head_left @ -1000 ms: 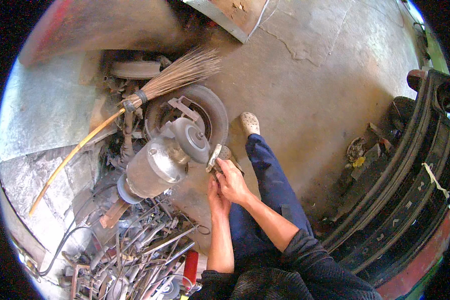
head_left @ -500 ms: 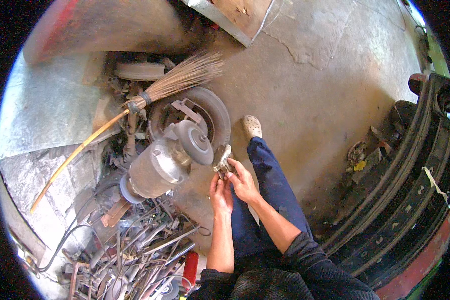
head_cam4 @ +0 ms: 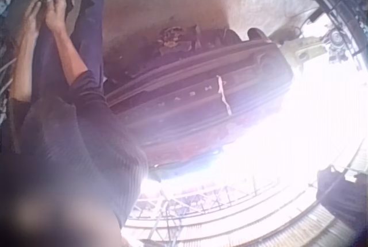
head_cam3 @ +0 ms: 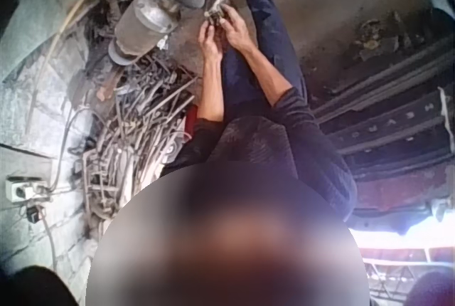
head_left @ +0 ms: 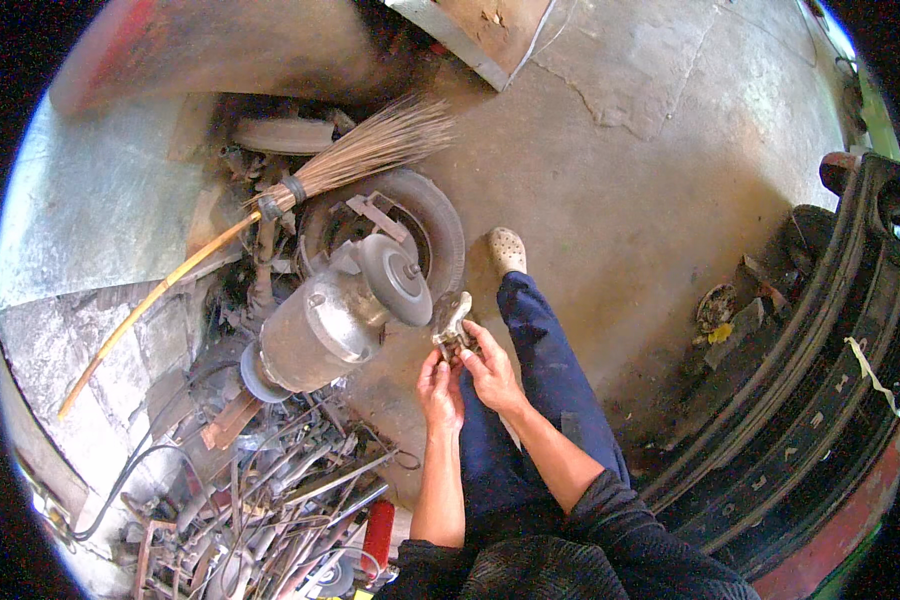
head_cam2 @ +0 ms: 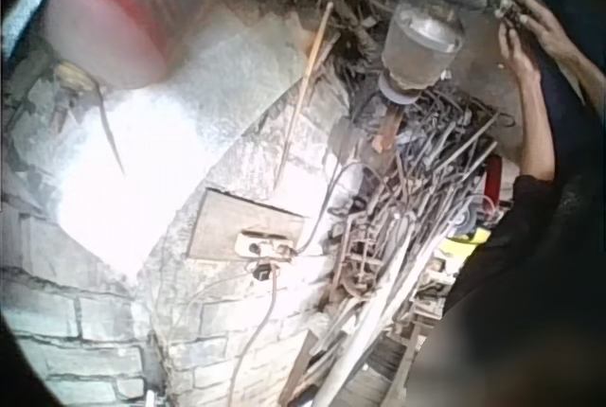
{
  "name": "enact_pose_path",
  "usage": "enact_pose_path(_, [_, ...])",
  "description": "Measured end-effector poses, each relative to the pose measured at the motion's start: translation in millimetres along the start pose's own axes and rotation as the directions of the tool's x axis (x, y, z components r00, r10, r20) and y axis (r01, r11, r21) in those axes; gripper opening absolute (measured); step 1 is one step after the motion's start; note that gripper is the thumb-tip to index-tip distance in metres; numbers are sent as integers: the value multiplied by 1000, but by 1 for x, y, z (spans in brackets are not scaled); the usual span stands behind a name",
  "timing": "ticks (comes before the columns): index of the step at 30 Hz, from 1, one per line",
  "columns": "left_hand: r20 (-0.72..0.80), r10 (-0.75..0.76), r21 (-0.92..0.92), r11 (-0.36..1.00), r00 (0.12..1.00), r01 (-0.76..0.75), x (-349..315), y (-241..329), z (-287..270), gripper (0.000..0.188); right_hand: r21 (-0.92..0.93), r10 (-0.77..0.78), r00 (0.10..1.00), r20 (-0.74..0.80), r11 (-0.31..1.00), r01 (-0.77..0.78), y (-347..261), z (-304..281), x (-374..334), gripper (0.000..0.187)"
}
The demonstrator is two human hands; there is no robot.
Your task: The person retrieves a small metal part from the floor, walks to a bench grinder, and grinds the part against the spinning wheel. The person holds the part with both hands and rotates it while grinding.
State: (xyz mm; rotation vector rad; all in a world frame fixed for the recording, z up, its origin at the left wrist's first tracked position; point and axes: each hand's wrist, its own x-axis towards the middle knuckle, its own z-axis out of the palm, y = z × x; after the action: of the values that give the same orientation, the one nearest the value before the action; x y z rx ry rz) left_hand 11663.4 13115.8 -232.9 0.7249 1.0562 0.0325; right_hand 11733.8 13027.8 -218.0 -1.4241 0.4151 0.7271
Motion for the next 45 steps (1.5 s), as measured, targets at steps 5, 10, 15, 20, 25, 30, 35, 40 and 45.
enact_pose_path(5, [-61,50,25,999,997,-48,-8,2,-6,30,-143,-66,996,67,987,75,0,3,-6,43])
enact_pose_path(10, [-3,32,44,999,999,-32,-12,3,-4,30,-4,-5,999,40,1000,5,-2,-1,-12,45])
enact_pose_path(15, [22,37,6,999,999,-37,-15,4,-3,28,12,2,999,45,1000,-3,-3,-3,-17,45])
enact_pose_path(20, [21,-35,-15,999,999,36,-15,8,-4,26,16,-17,1000,17,1000,16,1,-1,-22,45])
enact_pose_path(25, [111,-40,-78,996,993,49,-4,6,-4,23,108,16,1000,-8,994,-15,4,0,-19,45])
enact_pose_path(30, [93,-37,-94,995,995,46,3,3,-7,26,44,52,999,-10,998,-52,8,5,-13,45])
enact_pose_path(35, [89,-61,-105,992,994,71,11,2,-13,28,-43,-21,1000,-8,999,20,9,10,-5,44])
enact_pose_path(40, [60,-84,-97,991,995,89,17,3,-20,31,-126,-44,998,-44,991,38,9,17,0,45])
enact_pose_path(45, [53,-46,-77,996,998,50,17,7,-23,31,-91,-3,1000,-8,996,2,7,21,0,45])
